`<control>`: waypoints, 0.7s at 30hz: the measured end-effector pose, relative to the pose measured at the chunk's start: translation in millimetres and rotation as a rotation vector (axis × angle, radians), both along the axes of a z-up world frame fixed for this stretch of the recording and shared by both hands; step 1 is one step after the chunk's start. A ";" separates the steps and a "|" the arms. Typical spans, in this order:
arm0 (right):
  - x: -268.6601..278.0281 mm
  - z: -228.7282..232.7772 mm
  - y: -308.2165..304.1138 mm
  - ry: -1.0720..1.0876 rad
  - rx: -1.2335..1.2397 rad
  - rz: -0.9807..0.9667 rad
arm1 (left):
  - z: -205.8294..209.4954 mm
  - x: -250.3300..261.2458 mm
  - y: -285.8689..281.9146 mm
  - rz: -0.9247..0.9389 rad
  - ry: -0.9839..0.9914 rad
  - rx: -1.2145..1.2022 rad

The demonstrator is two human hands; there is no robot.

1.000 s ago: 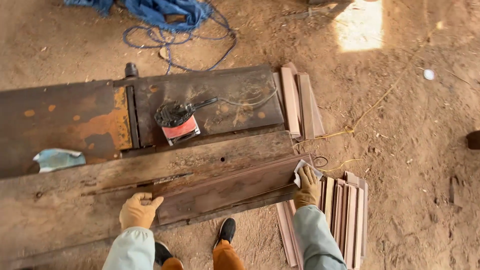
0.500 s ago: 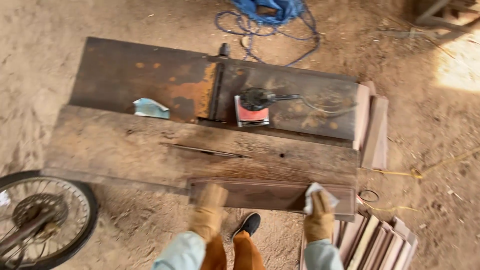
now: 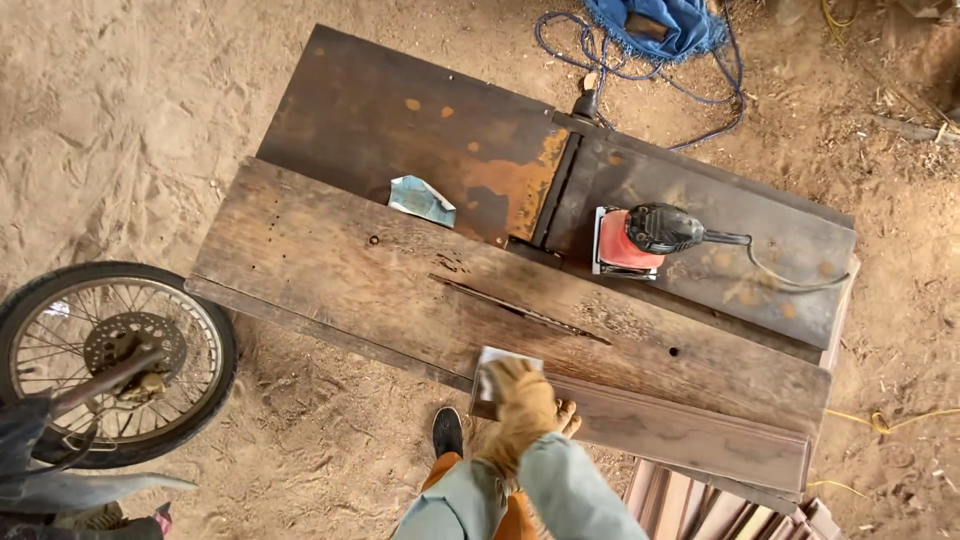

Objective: The recorder uses a power orbital sander to sand a long piece of wood on a workbench and then wipes it down with a cloth.

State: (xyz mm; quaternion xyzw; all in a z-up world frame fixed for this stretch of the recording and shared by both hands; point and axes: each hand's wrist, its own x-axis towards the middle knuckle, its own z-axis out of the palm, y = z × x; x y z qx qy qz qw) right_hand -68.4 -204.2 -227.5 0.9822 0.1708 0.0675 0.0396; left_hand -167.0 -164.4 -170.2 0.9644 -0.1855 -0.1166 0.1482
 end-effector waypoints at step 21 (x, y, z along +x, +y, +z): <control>71.7 149.9 -48.5 0.802 0.205 0.031 | 13.5 38.3 12.3 0.422 0.519 -0.998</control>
